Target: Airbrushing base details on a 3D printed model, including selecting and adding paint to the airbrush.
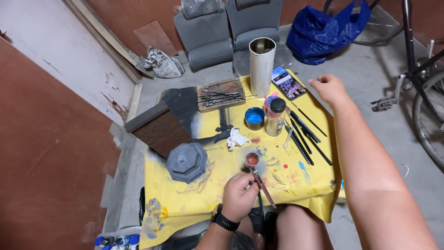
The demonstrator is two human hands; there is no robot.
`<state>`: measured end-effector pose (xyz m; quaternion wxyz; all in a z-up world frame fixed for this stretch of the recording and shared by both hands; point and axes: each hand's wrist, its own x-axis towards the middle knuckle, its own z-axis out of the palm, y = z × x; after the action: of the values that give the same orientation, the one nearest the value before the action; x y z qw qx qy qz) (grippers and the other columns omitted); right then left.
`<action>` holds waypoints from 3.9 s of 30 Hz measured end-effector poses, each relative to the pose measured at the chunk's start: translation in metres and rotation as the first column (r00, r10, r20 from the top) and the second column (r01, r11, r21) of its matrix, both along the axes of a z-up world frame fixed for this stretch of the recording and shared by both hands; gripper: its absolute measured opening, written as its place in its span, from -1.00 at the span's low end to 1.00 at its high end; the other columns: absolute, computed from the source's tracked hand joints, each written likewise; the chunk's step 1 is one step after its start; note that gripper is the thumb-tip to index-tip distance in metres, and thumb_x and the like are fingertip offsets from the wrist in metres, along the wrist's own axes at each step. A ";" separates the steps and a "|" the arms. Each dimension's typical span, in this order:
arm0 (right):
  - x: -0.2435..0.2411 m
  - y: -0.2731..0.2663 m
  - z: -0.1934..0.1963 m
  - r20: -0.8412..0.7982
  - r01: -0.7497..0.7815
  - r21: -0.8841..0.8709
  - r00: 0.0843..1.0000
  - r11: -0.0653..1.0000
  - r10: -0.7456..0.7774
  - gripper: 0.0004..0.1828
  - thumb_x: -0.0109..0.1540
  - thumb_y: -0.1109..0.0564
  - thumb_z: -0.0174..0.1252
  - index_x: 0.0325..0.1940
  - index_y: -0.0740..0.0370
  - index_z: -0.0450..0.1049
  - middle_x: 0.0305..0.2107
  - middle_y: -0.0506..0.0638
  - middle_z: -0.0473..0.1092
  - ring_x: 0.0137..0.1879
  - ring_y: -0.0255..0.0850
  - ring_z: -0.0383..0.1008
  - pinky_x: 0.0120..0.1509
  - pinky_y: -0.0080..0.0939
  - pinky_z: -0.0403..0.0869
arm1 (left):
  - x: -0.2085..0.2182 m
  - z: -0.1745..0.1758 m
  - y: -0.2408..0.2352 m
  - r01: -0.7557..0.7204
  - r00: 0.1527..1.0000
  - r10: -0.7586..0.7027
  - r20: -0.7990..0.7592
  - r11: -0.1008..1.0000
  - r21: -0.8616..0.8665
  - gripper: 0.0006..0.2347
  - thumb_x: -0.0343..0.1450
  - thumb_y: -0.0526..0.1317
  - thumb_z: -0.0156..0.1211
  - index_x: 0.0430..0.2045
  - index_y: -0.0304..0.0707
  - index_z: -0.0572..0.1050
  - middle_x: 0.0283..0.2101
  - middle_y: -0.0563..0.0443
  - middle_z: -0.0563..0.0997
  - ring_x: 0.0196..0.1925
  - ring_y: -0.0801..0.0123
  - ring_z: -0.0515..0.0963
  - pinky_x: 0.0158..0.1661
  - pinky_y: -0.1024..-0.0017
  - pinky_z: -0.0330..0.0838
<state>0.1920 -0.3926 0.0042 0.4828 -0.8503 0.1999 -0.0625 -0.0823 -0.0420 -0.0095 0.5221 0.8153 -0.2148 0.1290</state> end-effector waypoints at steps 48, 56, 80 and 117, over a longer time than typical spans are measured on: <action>-0.278 0.201 -0.060 0.604 -0.358 -0.407 0.584 0.840 0.542 -0.68 0.45 0.21 0.08 0.28 0.27 0.50 0.10 0.21 0.50 0.18 0.04 0.54 0.33 -0.05 0.46 | -0.014 0.002 0.017 -0.107 0.978 0.110 -0.176 0.994 0.028 -0.76 0.31 -0.18 0.01 -0.25 -0.03 0.59 -0.26 -0.08 0.70 -0.20 0.01 0.66 -0.20 0.19 0.50; -0.304 0.224 -0.013 0.731 -0.507 -0.156 0.518 0.848 0.444 -0.75 0.52 0.30 -0.12 0.23 0.52 0.34 -0.03 0.40 0.47 0.11 0.11 0.55 0.28 -0.04 0.52 | -0.013 -0.021 0.016 -0.118 0.993 0.118 0.003 0.993 -0.008 -0.85 0.39 -0.09 0.17 -0.32 -0.04 0.62 -0.27 0.05 0.69 -0.18 0.14 0.65 -0.15 0.26 0.50; -0.264 0.240 -0.055 0.818 -0.559 0.108 0.519 0.822 0.246 -0.88 0.40 0.44 0.05 -0.03 0.46 0.48 -0.41 0.19 0.42 -0.33 -0.14 0.46 -0.13 -0.19 0.47 | 0.070 0.005 0.229 -0.548 0.835 0.519 -0.182 0.759 -0.352 -0.48 0.36 -0.33 0.33 0.24 -0.38 0.30 0.22 -0.26 0.48 0.31 0.13 0.43 0.21 0.29 0.36; -0.278 0.238 -0.049 0.690 -0.558 0.039 0.615 0.829 0.381 -0.87 0.39 0.34 0.07 -0.03 0.41 0.52 -0.38 0.16 0.50 -0.28 -0.15 0.53 -0.04 -0.25 0.53 | 0.084 -0.005 0.224 -0.337 0.935 0.259 -0.243 0.860 -0.382 -0.75 0.44 -0.39 0.16 0.01 -0.35 0.45 0.05 -0.16 0.63 0.12 0.27 0.62 0.15 0.35 0.52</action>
<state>-0.0857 -0.1542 -0.0445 0.6232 -0.7266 -0.2078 -0.2010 0.0021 0.1815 -0.0141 0.6753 0.7162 -0.0042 0.1760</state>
